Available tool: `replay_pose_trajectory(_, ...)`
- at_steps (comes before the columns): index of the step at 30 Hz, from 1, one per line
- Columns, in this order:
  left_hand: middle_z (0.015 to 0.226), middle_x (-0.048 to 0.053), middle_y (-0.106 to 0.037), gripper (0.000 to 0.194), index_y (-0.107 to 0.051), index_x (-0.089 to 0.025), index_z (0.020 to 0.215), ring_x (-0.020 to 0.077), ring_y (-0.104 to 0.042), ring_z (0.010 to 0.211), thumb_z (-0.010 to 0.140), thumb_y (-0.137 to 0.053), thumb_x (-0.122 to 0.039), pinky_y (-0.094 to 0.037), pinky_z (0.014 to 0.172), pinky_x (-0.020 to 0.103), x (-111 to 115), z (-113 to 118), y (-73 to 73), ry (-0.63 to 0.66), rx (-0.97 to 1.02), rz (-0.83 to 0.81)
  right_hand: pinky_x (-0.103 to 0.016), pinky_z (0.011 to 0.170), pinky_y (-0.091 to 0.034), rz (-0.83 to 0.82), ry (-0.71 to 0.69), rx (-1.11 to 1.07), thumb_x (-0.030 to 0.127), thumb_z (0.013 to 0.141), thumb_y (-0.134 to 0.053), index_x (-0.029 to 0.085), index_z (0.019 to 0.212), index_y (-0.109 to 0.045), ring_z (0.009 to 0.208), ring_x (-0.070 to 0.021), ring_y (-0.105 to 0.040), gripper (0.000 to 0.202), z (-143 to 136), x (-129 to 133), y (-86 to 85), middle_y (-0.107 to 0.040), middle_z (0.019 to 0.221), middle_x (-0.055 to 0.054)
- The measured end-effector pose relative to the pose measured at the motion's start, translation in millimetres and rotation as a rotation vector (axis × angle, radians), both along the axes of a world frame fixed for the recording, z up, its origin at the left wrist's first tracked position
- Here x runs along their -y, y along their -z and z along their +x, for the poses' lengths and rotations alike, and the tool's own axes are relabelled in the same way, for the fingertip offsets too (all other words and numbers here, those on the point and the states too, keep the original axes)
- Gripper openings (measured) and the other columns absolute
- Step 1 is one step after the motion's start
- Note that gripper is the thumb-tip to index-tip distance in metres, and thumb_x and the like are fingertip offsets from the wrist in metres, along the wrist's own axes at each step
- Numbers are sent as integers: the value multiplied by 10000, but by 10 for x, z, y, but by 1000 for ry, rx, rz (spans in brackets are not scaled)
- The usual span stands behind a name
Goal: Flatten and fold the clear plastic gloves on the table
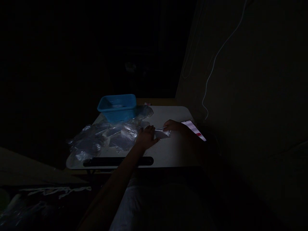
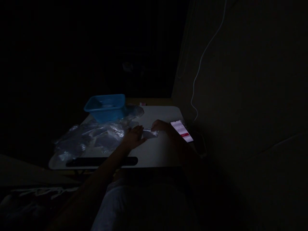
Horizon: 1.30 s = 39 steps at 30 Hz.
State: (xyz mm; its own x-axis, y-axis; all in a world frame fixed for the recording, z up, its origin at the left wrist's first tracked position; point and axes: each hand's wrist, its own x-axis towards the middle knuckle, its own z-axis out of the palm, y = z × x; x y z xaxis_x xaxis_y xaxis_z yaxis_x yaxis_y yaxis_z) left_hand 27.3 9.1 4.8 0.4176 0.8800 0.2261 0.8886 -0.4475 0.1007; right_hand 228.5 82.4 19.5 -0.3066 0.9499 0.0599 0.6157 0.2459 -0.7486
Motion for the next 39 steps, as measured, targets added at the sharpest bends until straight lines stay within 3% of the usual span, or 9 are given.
replay_pose_trajectory(4,1271,129,-500,491,-490,-156,1187,250,-404,1203,838,-358,-475,-277,982,470,-57,-40,25,-1,158,-4,-286,678,-456,-74,-16,-12,342,635,-676,244,780,-679,733,-190,-612,175,59,127,-71,-671,772,5)
replay_pose_trajectory(9,907,43,-657,353,-648,-186,841,164,-578,900,842,-340,-359,-420,830,312,-184,-145,73,60,516,-110,-265,635,-436,-153,-85,-144,352,665,-625,191,767,-652,684,-158,-594,192,0,215,-81,-647,703,8)
replay_pose_trajectory(14,617,-5,-577,282,-619,-160,645,122,-531,605,705,-500,-409,-410,553,225,-210,-170,118,75,859,-303,-230,559,-390,-178,-144,-320,370,659,-607,168,714,-616,573,-114,-541,209,-51,194,23,-581,598,35)
replay_pose_trajectory(18,494,-40,-474,290,-575,-150,577,72,-413,459,637,-559,-434,-316,448,195,-198,-156,131,29,1070,-454,-235,569,-377,-179,-145,-383,423,650,-603,155,705,-603,564,-111,-517,273,-115,208,68,-563,590,34)
replay_pose_trajectory(21,465,-58,-440,273,-564,-152,586,54,-361,415,608,-588,-424,-273,420,188,-194,-150,135,-23,1185,-505,-240,609,-388,-137,-64,-395,438,676,-564,163,696,-600,620,-124,-534,277,-156,259,53,-578,621,26)
replay_pose_trajectory(28,490,-52,-468,276,-566,-154,665,64,-399,426,647,-556,-429,-309,435,198,-193,-158,134,-119,1270,-400,-251,668,-397,-136,-132,-452,406,657,-598,159,721,-627,654,-130,-550,257,-166,285,73,-611,665,13)
replay_pose_trajectory(33,488,-48,-475,276,-577,-154,694,69,-400,410,632,-560,-422,-302,413,196,-227,-163,189,-161,1319,-377,-247,631,-380,-150,-56,-471,376,584,-642,153,647,-618,603,-119,-525,233,-209,250,145,-586,612,23)
replay_pose_trajectory(39,465,-56,-467,289,-582,-145,669,60,-391,395,576,-608,-417,-281,402,184,-209,-149,185,-193,1314,-423,-235,605,-355,-117,-17,-497,401,604,-610,155,610,-587,594,-111,-485,246,-240,334,46,-534,574,36)
